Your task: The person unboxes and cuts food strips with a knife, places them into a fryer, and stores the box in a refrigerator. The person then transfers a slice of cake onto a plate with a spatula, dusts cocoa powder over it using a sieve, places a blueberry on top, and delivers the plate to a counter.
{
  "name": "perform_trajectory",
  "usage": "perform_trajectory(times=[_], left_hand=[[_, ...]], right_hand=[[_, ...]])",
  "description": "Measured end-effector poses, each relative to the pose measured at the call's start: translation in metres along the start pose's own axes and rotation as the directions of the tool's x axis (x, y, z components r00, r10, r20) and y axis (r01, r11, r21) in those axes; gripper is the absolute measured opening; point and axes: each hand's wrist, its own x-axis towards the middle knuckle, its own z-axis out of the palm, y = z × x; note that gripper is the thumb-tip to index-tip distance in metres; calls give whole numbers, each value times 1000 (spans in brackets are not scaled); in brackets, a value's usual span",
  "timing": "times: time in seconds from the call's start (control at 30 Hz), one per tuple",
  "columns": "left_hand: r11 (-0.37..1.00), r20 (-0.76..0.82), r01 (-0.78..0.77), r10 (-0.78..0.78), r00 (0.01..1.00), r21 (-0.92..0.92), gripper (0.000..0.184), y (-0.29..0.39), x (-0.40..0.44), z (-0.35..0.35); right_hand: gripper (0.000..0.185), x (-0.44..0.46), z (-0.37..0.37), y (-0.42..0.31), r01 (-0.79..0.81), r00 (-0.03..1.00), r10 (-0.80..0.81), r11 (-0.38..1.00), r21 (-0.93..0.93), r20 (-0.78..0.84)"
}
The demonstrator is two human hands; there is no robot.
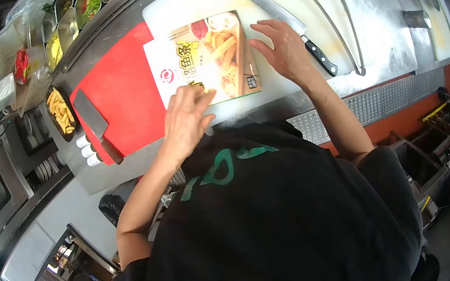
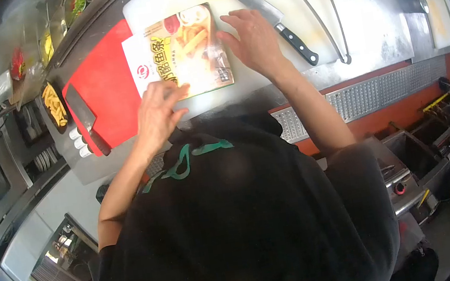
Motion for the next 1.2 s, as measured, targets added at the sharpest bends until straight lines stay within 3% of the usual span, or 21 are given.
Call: perform_trajectory(times=[0.07, 0.1, 0.17, 0.3, 0.37, 0.53, 0.63, 0.87, 0.97, 1.03, 1.07, 1.13, 1.2], left_hand=[[995, -272, 86, -98, 957, -56, 55, -14, 16, -8], [991, -250, 91, -112, 962, -94, 55, -8, 30, -3], [989, -436, 145, -130, 891, 2, 55, -27, 65, -10], [989, -393, 148, -125, 911, 28, 57, -62, 104, 5], [973, -187, 232, -229, 955, -7, 57, -57, 112, -1], [983, -183, 186, -184, 966, -10, 52, -38, 98, -6], [979, -341, 191, -203, 918, -69, 47, -37, 101, 0], [971, -325, 209, -235, 916, -113, 47, -45, 116, 0], [967, -292, 225, -252, 923, -123, 41, -52, 121, 0], [933, -129, 282, -314, 940, -222, 34, -55, 121, 2], [933, -127, 282, -315, 941, -223, 34, -52, 119, 4], [865, -111, 315, -384, 917, -390, 34, -44, 111, 8], [863, -106, 327, -393, 913, -385, 34, -41, 106, 10]], right_hand=[[35, -5, 5, 1, -107, 994, 108, 983, 146, 2], [35, -23, -1, 9, -133, 991, 129, 983, 130, 37], [38, -36, -1, 4, -296, 935, 255, 943, 150, 248], [50, -58, 6, -24, -296, 905, 254, 952, 77, 340], [50, -65, 7, -21, -318, 908, 269, 942, 111, 321], [44, -62, 8, -22, -340, 908, 270, 922, 185, 321], [40, -60, 7, -21, -348, 900, 274, 920, 179, 339], [34, -56, 10, -23, -349, 916, 289, 915, 203, 277], [34, -51, 8, -24, -390, 896, 316, 896, 211, 311], [32, -49, 10, -22, -345, 916, 282, 917, 199, 285], [32, -49, 9, -23, -346, 915, 283, 917, 199, 287], [31, -49, 11, -25, -351, 914, 289, 915, 200, 285], [31, -50, 15, -23, -362, 909, 292, 906, 218, 296]])
